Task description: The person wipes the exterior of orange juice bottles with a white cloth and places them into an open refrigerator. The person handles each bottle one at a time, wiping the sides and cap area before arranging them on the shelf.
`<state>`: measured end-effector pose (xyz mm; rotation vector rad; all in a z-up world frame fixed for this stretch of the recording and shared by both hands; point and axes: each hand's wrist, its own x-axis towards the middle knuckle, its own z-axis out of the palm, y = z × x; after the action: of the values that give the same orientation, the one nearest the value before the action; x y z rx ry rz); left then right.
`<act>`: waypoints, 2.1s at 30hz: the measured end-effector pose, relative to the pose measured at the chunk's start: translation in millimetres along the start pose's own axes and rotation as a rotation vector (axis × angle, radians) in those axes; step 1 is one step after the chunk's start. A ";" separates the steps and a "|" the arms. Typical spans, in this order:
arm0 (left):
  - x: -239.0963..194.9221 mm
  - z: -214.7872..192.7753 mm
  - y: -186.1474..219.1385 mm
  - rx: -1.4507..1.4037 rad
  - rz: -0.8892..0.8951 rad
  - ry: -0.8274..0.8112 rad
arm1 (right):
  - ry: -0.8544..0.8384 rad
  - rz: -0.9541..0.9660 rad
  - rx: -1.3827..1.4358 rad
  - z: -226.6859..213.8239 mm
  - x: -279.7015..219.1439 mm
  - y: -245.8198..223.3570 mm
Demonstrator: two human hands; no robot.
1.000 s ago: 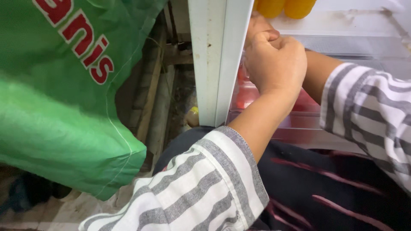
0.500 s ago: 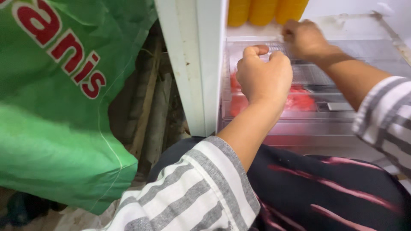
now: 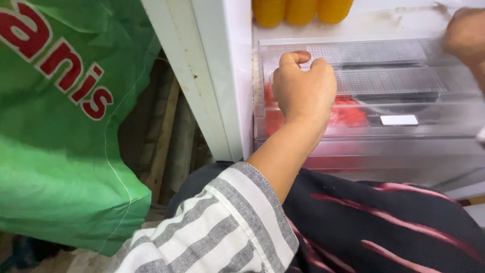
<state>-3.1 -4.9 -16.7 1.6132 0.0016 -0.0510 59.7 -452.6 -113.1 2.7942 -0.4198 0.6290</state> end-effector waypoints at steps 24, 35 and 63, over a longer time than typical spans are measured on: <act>2.7 2.0 -0.2 -0.014 0.003 0.006 | -0.217 0.138 -0.287 -35.4 -0.3 28.1; 4.9 3.5 0.8 -0.052 0.004 0.000 | -0.189 0.181 -0.138 -63.3 -27.4 50.3; 6.6 3.0 -2.1 0.050 0.006 0.035 | -0.466 0.351 -0.234 -30.9 1.8 19.4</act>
<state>3.4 -8.0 -19.1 1.6638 0.0226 -0.0188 43.2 -461.8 -81.8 2.6367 -1.0166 -0.0275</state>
